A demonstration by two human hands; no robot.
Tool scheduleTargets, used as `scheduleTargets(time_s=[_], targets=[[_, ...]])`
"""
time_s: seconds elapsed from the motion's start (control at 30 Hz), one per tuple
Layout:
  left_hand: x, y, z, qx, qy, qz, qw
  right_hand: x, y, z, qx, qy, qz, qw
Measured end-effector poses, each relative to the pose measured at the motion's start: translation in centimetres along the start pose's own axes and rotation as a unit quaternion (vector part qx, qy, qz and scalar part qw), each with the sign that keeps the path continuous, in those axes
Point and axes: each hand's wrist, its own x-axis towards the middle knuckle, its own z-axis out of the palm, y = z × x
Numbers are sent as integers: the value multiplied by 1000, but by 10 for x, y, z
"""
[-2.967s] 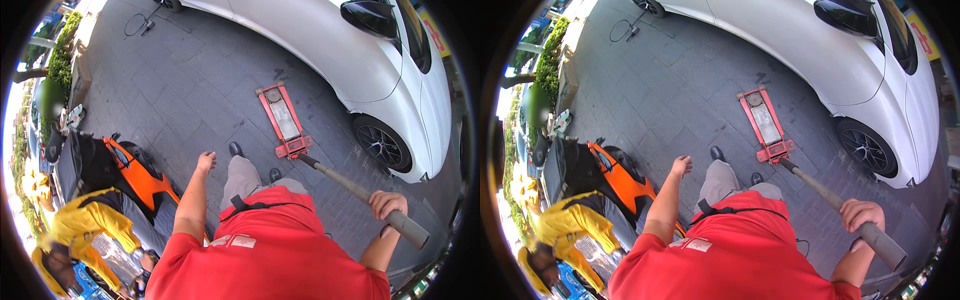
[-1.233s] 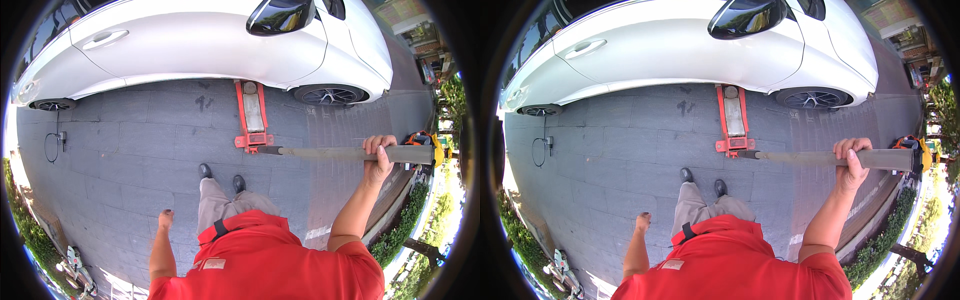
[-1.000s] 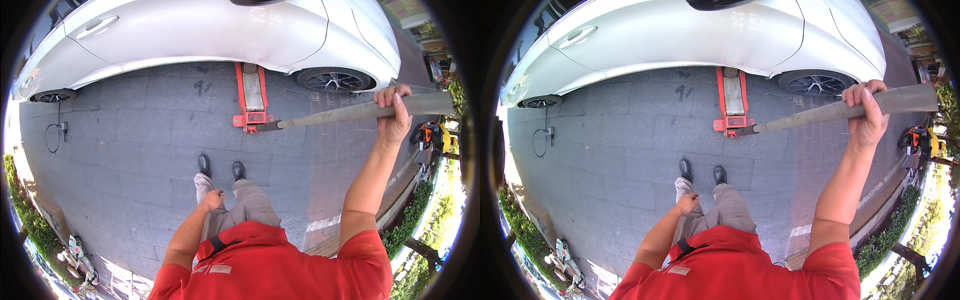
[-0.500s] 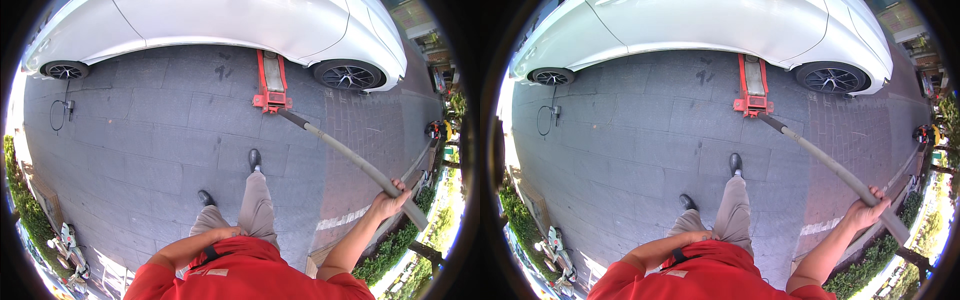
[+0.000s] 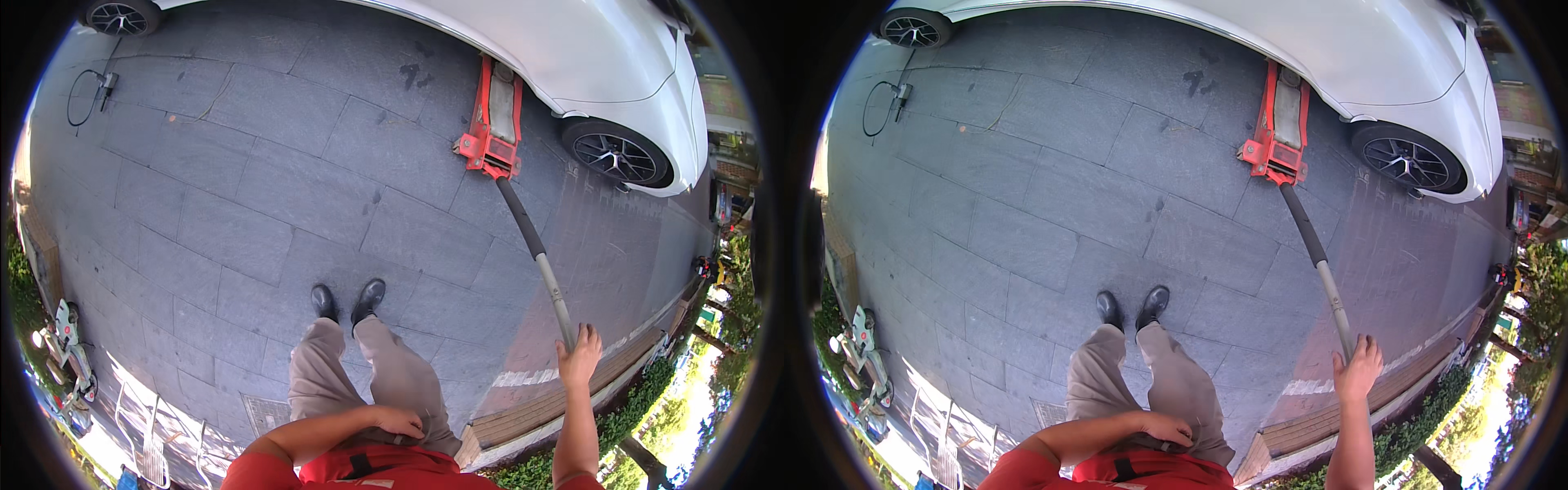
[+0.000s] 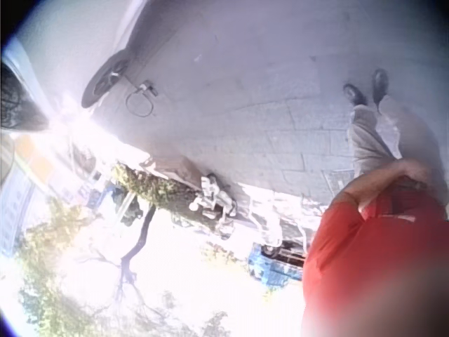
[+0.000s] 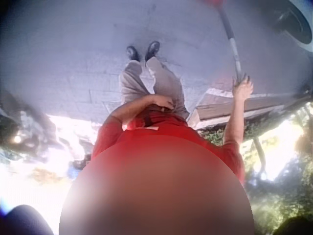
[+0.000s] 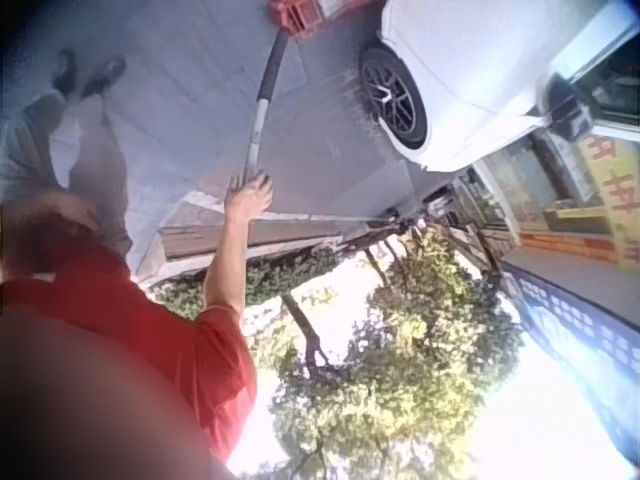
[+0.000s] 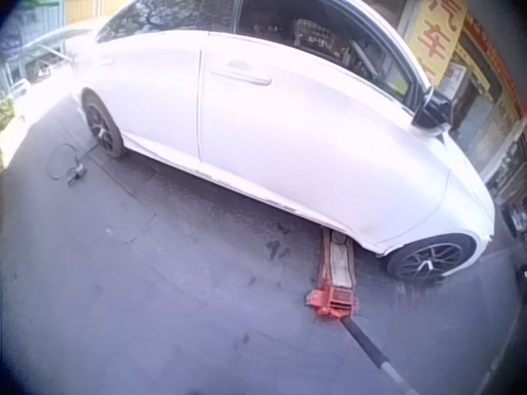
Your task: The person rolls a tire to a white car, lifts and mounts it onto the rear wheel hub, then hand-tightens the lug nuts. The person uses an impact wrench to tighten the lug nuts, then lowers the car with a hydraulic jack.
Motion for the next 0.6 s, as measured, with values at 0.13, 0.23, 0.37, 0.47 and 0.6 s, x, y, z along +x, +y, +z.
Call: scheduleTargets(time_s=[0.13,0.23,0.37,0.47,0.6], targets=[[-7,-68,-120,-10,254,-28,967,72,-21,119,-23,-312,222,923],[-46,-134,-247,45,496,-114,860,76,0,174,205,-410,249,853],[-118,-217,-404,99,665,-157,723,85,11,166,585,-550,435,406],[-155,-263,-491,143,724,-162,655,96,-33,133,557,-489,445,503],[-190,-316,-585,326,719,-255,558,69,-144,158,47,-229,229,945]])
